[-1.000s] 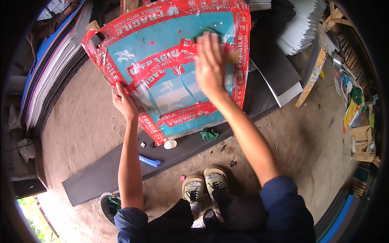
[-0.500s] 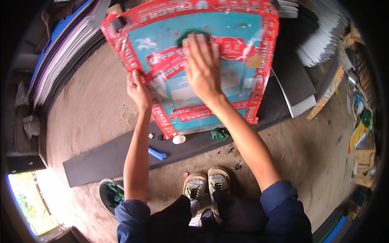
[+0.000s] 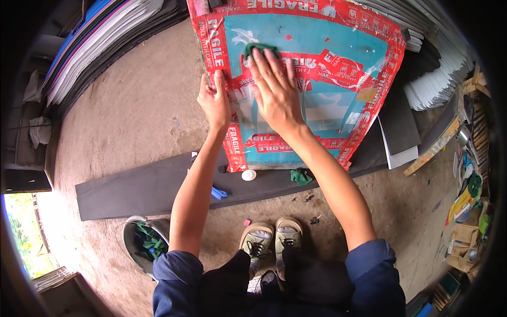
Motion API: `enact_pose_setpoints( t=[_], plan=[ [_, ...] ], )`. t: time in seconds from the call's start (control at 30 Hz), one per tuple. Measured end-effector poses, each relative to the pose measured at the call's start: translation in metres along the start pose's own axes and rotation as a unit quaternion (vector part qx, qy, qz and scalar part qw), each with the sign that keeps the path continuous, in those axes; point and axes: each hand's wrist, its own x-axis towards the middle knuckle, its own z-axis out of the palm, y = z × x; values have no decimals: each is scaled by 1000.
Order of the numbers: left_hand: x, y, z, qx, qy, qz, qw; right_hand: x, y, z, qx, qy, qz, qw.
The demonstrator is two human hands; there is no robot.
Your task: The person squats and wipes a large red and blue plastic sheet with a green cloth. They repeatedly rub the surface, occasionally dip the cloth into a bucket, and continue cleaning the sheet until the end of the clip.
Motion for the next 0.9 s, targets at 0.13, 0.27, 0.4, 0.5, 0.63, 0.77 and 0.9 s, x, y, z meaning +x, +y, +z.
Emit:
enact_pose_setpoints(
  t=[0.13,0.27,0.4,0.5,0.63,0.77,0.9],
  plan=[
    [6,0,-12,5,-15,-35,999,2,29,-31,-124,-33,-65,990],
    [-2,2,-3,-21,-22,-3,1000,7,49,-40,-136,76,71,985],
    [3,-3,-12,-49,-60,6,997,1,5,-22,-28,-18,0,999],
    [-2,-12,-33,-20,-124,-27,992,-51,-8,-41,9,-134,-24,991],
    [-32,-45,-43,9,-191,-6,982,-200,-30,-28,64,-266,1,962],
    [-53,-56,-60,31,-212,-39,976,-240,-53,-41,195,-351,49,914],
    [-58,-60,-65,25,-218,-27,975,-252,-33,-56,204,-237,159,936]
  ],
)
